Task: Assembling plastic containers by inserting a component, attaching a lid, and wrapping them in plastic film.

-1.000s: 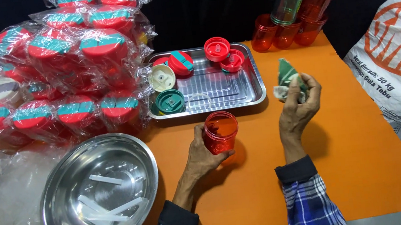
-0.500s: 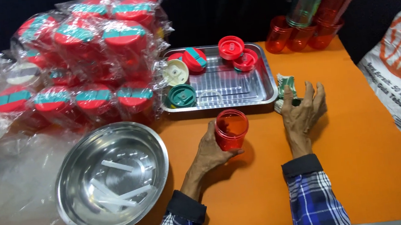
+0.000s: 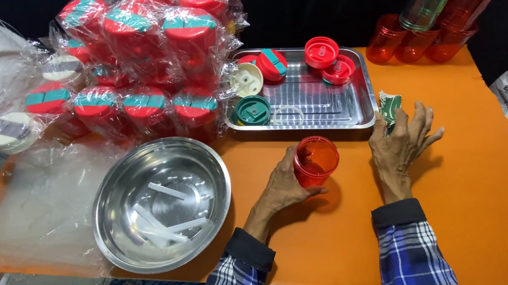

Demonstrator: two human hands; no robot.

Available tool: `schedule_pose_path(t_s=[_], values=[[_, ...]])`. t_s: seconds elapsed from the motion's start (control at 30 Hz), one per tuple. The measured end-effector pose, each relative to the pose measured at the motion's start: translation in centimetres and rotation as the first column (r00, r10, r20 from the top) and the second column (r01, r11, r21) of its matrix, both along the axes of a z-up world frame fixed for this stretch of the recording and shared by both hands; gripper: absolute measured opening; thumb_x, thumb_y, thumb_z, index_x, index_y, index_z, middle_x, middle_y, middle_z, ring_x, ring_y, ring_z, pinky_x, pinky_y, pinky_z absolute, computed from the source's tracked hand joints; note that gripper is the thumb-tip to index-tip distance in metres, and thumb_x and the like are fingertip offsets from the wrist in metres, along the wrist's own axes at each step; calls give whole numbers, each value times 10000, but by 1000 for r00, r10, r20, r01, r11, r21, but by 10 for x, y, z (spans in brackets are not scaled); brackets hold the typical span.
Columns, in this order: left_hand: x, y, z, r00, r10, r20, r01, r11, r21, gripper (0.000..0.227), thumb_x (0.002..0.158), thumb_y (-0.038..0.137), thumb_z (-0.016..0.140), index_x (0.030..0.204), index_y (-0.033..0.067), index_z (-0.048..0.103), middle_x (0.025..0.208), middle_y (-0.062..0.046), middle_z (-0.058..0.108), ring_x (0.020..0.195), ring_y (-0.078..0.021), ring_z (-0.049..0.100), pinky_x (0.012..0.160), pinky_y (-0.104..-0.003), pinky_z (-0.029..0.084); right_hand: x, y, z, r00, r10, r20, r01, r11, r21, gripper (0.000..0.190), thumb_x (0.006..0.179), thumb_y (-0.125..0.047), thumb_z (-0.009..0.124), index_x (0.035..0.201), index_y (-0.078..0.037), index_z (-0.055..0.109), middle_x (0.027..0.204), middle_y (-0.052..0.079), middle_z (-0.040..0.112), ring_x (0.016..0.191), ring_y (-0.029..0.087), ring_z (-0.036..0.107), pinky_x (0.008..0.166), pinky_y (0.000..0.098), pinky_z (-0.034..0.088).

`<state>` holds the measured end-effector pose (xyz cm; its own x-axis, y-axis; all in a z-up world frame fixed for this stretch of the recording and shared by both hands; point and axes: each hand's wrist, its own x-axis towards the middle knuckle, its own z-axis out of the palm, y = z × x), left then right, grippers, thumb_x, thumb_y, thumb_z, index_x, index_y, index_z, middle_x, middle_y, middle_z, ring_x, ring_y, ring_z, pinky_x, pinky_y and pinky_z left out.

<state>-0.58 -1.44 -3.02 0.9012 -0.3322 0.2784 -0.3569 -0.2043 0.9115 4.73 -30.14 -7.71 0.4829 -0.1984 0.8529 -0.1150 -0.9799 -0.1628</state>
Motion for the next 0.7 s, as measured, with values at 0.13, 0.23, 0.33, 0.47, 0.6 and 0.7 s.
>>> schedule_pose_path(t_s=[0.13,0.23,0.33,0.47,0.6,0.7], values=[[1,1,-2,1000,-6,7,6,1000,0,1015,533,489,930,1341,85,468,1210,-164,659,1172,-420,641,1008,-563,516,-1,4,-2,1000,5,-7,-5,1000,6,409,1068,-418,797,1131,-14,770,1366,216,590,1386,424,498,1095,679,212],[3,0,-6,1000,-15,15,15,1000,6,1044,517,472,942,1360,91,456,1218,-154,653,1182,-417,635,1026,-560,503,-7,10,5,992,9,-124,11,987,159,498,1113,-472,697,1184,20,729,1328,248,589,1334,452,521,1051,699,221],[3,0,-4,1000,-18,7,18,999,28,1023,535,424,947,1363,83,452,1219,-161,654,1185,-422,632,1034,-567,498,-8,11,5,976,16,-219,41,967,253,466,1109,-427,681,1191,30,707,1246,259,635,1252,448,592,1023,664,258],[1,-2,-4,1000,-10,1,10,999,37,1036,538,447,941,1376,94,446,1234,-159,653,1195,-419,627,1040,-574,492,-10,13,8,951,24,-308,83,941,329,519,1131,-500,616,1162,11,698,1206,240,677,1207,453,623,1018,691,249],[-3,-3,10,999,-13,52,6,990,144,1026,558,495,917,1361,74,436,1205,-176,660,1178,-426,629,1049,-582,483,-11,17,14,931,57,-362,100,911,400,535,1169,-501,482,1197,-6,683,1244,249,671,1227,450,615,1034,692,253],[-5,-8,8,995,-49,84,28,971,237,967,590,505,894,1340,55,481,1183,-182,662,1185,-426,621,1058,-571,473,-17,26,31,923,61,-380,119,894,432,577,1193,-511,415,1167,-5,689,1240,256,677,1241,448,608,1039,695,230]])
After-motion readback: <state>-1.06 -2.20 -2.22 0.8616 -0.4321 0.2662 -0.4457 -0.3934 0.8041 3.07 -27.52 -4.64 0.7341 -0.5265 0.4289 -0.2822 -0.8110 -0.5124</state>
